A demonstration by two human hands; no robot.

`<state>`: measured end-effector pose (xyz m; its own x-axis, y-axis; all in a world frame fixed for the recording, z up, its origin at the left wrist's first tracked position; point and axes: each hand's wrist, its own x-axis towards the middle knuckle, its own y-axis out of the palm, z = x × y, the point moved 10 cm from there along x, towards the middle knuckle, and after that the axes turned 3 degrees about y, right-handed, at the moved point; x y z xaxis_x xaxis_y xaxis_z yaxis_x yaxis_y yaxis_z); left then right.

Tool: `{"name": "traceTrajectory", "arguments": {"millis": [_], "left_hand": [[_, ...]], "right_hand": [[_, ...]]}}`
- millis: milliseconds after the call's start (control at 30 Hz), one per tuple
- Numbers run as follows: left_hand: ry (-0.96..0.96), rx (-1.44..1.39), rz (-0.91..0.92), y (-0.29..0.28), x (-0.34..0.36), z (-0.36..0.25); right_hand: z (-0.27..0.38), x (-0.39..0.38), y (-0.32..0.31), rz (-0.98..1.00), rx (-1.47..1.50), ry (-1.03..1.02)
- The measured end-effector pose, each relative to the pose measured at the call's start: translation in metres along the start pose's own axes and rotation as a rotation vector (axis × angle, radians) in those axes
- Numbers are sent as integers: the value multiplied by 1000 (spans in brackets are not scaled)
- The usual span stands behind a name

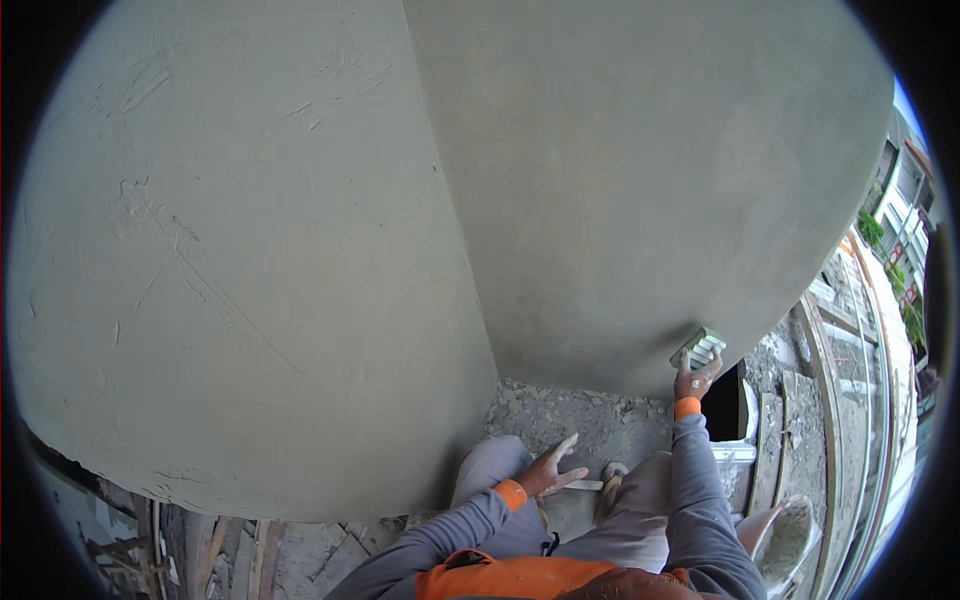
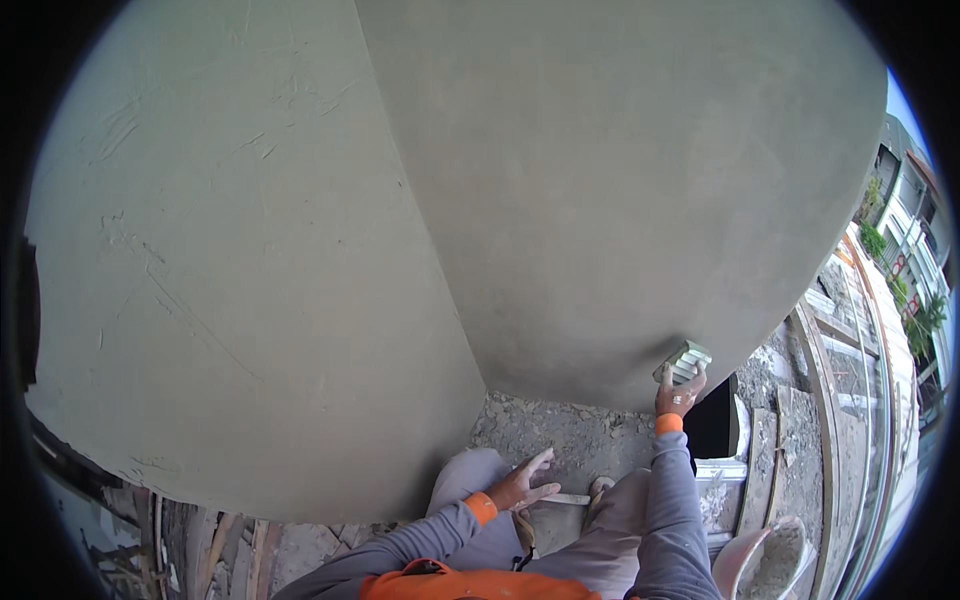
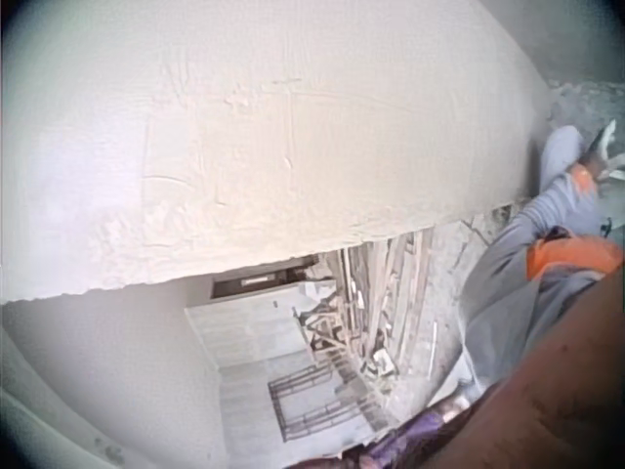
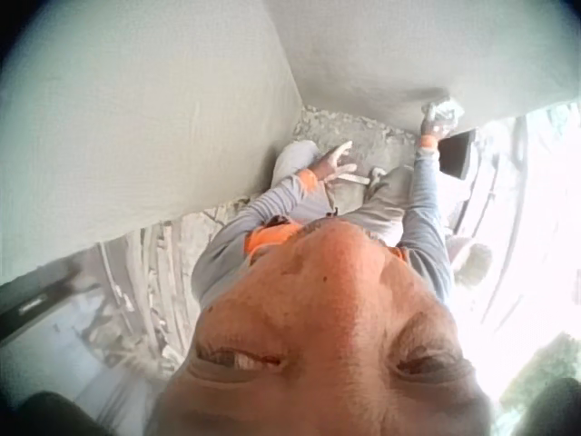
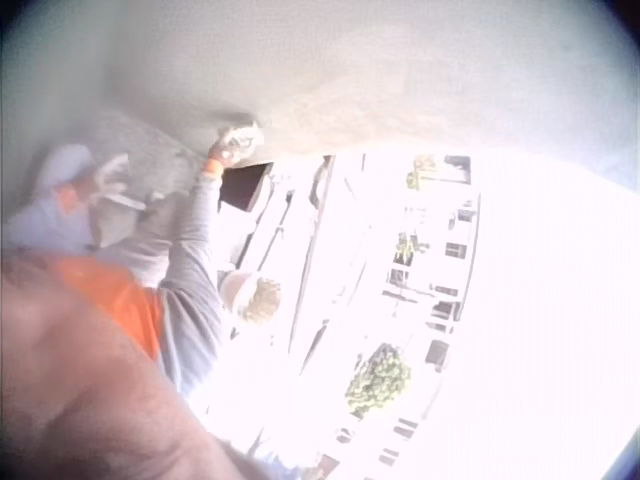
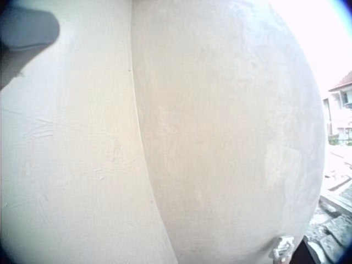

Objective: Smoothing a freshly plastered corner of a wall using a sponge float and water.

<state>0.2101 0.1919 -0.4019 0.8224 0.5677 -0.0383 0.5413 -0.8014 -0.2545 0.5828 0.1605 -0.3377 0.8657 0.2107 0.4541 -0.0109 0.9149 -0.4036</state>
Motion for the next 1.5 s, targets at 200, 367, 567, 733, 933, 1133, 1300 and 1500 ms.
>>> {"name": "traceTrajectory", "arguments": {"millis": [200,367,567,733,933,1133,1300,1500], "left_hand": [[162,491,-462,-121,46,-84],[262,880,-809,-220,89,-243],[378,1111,-1133,-285,93,-397],[273,1333,-1355,-323,76,-474],[60,1496,-1356,-346,74,-488],[77,1538,-1281,-320,84,-488],[37,1477,-1145,-305,82,-437],[-154,1526,-845,-267,79,-324]], "right_hand": [[81,-73,10,284,461,118],[91,-137,34,463,296,-96],[74,-124,54,444,237,-20],[98,-133,63,505,285,-82],[80,-129,72,498,291,-56],[76,-120,59,539,266,41],[67,-116,59,530,243,16],[61,-116,50,584,187,55]]}}
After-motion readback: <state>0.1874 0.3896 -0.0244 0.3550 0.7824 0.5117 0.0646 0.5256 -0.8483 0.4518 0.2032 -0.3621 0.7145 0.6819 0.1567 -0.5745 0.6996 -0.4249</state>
